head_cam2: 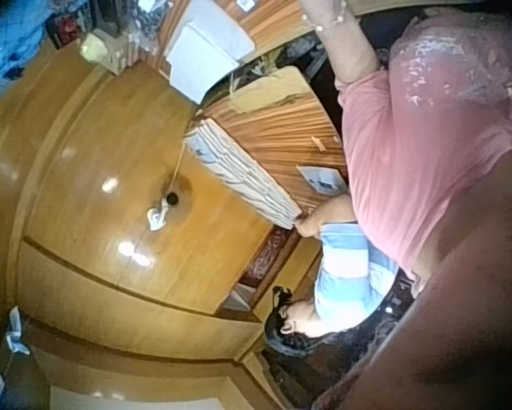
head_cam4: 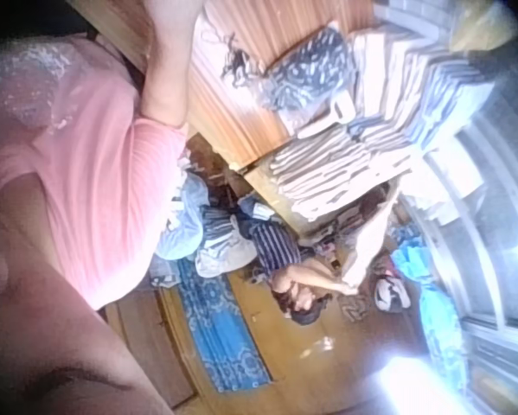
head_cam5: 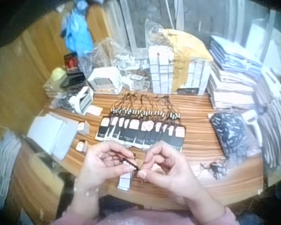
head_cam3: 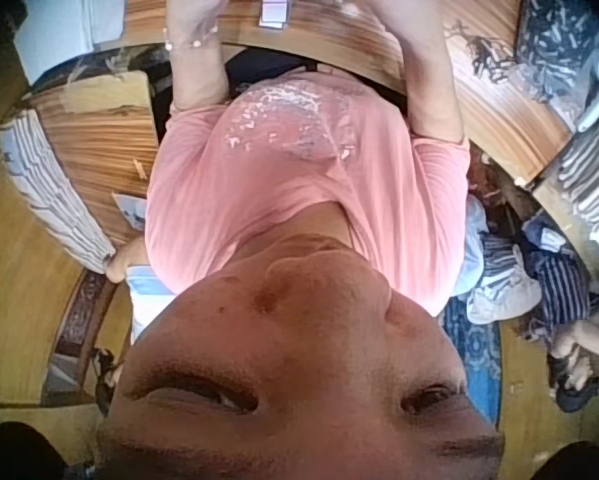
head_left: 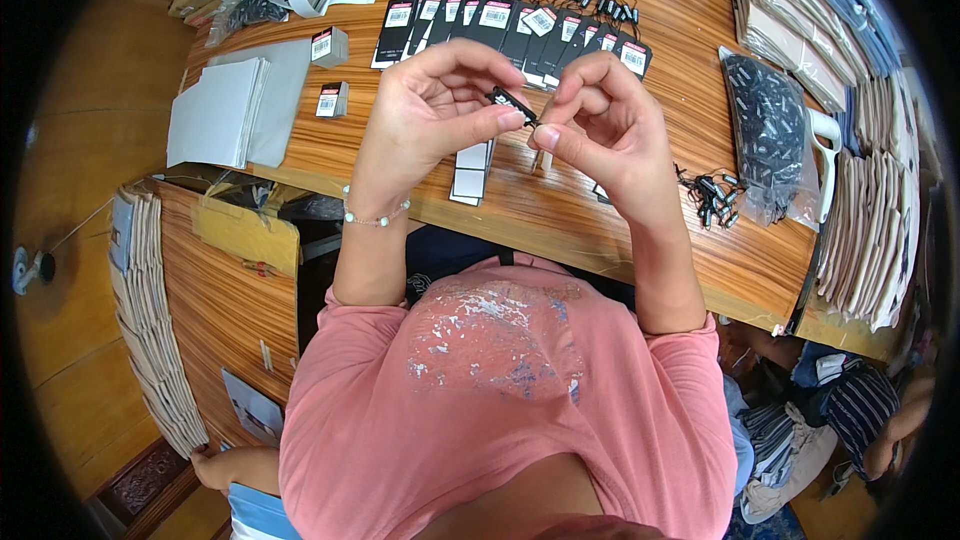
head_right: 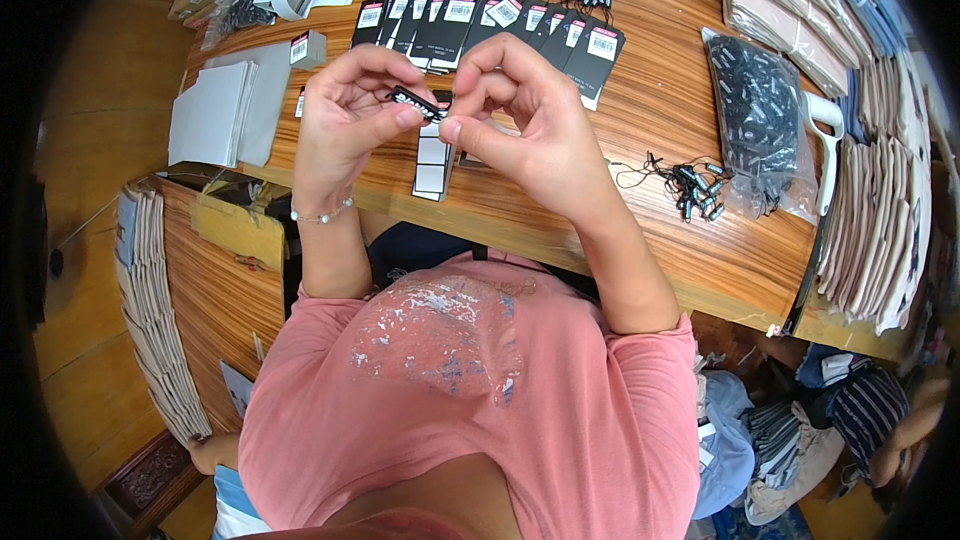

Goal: The person prepares product tags by hand, threading black elastic cords through the holes in the tags and securing them one by one at a wooden desk.

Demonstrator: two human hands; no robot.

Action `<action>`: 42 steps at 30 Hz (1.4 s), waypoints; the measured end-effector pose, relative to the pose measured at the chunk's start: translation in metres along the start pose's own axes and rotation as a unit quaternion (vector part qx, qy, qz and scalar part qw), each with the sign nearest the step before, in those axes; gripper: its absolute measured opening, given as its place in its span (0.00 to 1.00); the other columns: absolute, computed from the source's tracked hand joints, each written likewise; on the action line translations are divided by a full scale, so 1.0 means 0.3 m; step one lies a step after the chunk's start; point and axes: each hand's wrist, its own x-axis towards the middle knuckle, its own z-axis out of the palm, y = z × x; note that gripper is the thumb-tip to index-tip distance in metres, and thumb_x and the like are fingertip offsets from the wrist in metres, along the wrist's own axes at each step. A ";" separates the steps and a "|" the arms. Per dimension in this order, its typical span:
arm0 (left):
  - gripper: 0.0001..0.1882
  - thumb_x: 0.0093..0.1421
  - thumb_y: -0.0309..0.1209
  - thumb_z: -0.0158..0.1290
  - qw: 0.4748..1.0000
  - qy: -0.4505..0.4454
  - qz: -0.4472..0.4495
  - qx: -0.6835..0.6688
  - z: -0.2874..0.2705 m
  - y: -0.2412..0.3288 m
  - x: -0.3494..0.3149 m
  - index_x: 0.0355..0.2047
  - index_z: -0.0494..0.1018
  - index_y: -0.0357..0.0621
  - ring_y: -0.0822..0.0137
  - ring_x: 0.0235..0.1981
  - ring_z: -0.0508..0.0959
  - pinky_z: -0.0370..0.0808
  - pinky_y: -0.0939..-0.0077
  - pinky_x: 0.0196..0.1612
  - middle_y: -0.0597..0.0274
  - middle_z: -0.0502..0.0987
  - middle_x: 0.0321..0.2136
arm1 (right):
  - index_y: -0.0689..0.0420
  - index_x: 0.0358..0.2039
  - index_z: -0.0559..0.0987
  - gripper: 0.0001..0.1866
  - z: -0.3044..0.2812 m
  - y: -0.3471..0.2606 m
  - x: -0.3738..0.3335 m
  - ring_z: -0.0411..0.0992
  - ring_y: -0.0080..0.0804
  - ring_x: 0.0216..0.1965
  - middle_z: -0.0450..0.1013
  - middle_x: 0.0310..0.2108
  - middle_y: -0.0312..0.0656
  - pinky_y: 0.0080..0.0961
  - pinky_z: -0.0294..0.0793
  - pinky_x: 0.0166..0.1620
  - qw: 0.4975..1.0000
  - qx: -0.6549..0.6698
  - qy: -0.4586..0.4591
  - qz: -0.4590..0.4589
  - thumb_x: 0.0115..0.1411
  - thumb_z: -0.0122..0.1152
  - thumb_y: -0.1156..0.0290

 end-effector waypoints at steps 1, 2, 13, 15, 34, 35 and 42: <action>0.14 0.45 0.16 0.58 1.000 -0.005 -0.001 -0.001 0.002 0.001 -0.001 0.33 0.71 0.34 0.73 0.33 0.75 0.74 0.82 0.38 0.59 0.75 0.31 | 0.59 0.31 0.66 0.12 0.000 0.000 0.000 0.66 0.14 0.28 0.68 0.23 0.31 0.12 0.63 0.32 1.000 0.001 -0.002 0.000 0.48 0.59 0.81; 0.13 0.45 0.16 0.57 1.000 -0.011 -0.001 -0.003 0.003 0.002 -0.001 0.33 0.71 0.34 0.73 0.33 0.75 0.74 0.83 0.37 0.58 0.75 0.31 | 0.59 0.31 0.66 0.12 0.000 0.001 -0.001 0.66 0.13 0.28 0.67 0.23 0.31 0.12 0.63 0.32 1.000 -0.001 0.000 -0.004 0.48 0.59 0.81; 0.08 0.45 0.17 0.57 0.998 -0.049 -0.035 0.026 0.002 0.016 0.003 0.29 0.74 0.32 0.75 0.30 0.75 0.73 0.84 0.33 0.59 0.76 0.29 | 0.58 0.31 0.65 0.13 -0.007 -0.002 -0.019 0.66 0.14 0.27 0.67 0.23 0.32 0.11 0.63 0.30 0.999 0.027 -0.008 0.023 0.48 0.59 0.82; 0.09 0.45 0.18 0.58 0.998 -0.055 -0.030 -0.005 0.012 0.000 0.002 0.29 0.74 0.32 0.75 0.30 0.75 0.73 0.85 0.33 0.59 0.76 0.29 | 0.58 0.31 0.65 0.13 -0.003 0.000 -0.021 0.66 0.15 0.27 0.68 0.23 0.33 0.12 0.65 0.30 0.999 0.036 -0.005 0.016 0.48 0.59 0.82; 0.11 0.43 0.22 0.61 0.988 -0.054 0.007 -0.143 0.066 -0.057 -0.005 0.28 0.74 0.34 0.73 0.30 0.75 0.73 0.84 0.34 0.58 0.76 0.29 | 0.63 0.31 0.71 0.08 -0.016 0.053 -0.043 0.67 0.24 0.35 0.68 0.30 0.38 0.19 0.65 0.41 0.986 0.020 -0.008 -0.163 0.49 0.59 0.83; 0.13 0.41 0.26 0.63 0.989 -0.046 -0.006 -0.139 0.075 -0.048 -0.005 0.27 0.74 0.35 0.73 0.29 0.75 0.72 0.84 0.33 0.60 0.75 0.27 | 0.63 0.31 0.71 0.08 -0.015 0.054 -0.044 0.67 0.24 0.34 0.68 0.29 0.38 0.19 0.65 0.41 0.985 0.033 -0.011 -0.167 0.49 0.59 0.83; 0.09 0.46 0.20 0.58 0.985 -0.070 0.004 -0.157 0.073 -0.061 -0.007 0.30 0.73 0.32 0.74 0.29 0.75 0.74 0.84 0.33 0.58 0.75 0.29 | 0.64 0.31 0.72 0.08 -0.017 0.049 -0.053 0.68 0.26 0.33 0.69 0.30 0.40 0.20 0.67 0.40 0.989 0.050 0.005 -0.138 0.49 0.59 0.82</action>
